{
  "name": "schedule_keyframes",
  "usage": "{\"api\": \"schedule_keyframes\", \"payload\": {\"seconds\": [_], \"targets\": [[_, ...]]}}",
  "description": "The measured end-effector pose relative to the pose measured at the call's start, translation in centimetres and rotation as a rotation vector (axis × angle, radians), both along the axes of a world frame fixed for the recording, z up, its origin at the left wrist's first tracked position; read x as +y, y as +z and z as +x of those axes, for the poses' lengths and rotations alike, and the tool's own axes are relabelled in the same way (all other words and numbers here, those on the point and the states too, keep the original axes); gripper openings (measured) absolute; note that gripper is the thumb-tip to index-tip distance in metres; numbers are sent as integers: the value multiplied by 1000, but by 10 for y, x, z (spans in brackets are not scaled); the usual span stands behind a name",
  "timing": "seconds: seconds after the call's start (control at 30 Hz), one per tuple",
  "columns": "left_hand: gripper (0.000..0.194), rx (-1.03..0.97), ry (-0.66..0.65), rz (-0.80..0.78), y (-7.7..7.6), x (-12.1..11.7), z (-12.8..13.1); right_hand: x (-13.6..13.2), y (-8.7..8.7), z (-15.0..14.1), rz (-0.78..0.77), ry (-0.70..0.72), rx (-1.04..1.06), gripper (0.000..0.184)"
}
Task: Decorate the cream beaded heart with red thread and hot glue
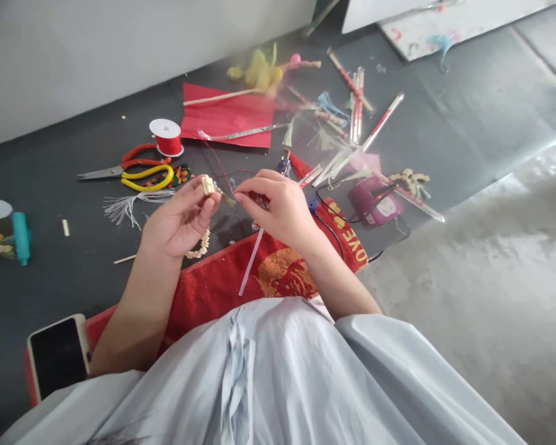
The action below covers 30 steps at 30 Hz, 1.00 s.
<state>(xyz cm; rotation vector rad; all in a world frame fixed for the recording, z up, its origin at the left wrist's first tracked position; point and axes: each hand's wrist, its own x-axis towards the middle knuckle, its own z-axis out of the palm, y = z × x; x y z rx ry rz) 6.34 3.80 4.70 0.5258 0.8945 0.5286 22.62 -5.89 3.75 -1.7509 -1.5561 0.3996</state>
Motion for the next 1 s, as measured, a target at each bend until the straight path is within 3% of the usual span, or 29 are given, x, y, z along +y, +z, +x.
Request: {"api": "schedule_keyframes", "payload": {"seconds": [0.2, 0.43, 0.77, 1.0], "targets": [[20, -9, 12, -15, -4, 2, 0, 19, -13, -5, 56, 64, 196, 23], [15, -3, 30, -27, -12, 5, 1, 34, -23, -1, 48, 132, 362, 26], [23, -9, 47, -37, -24, 6, 3, 47, -47, 0, -5, 164, 790, 45], [20, 14, 50, -8, -29, 6, 5, 50, -49, 3, 6, 213, 805, 45]]}}
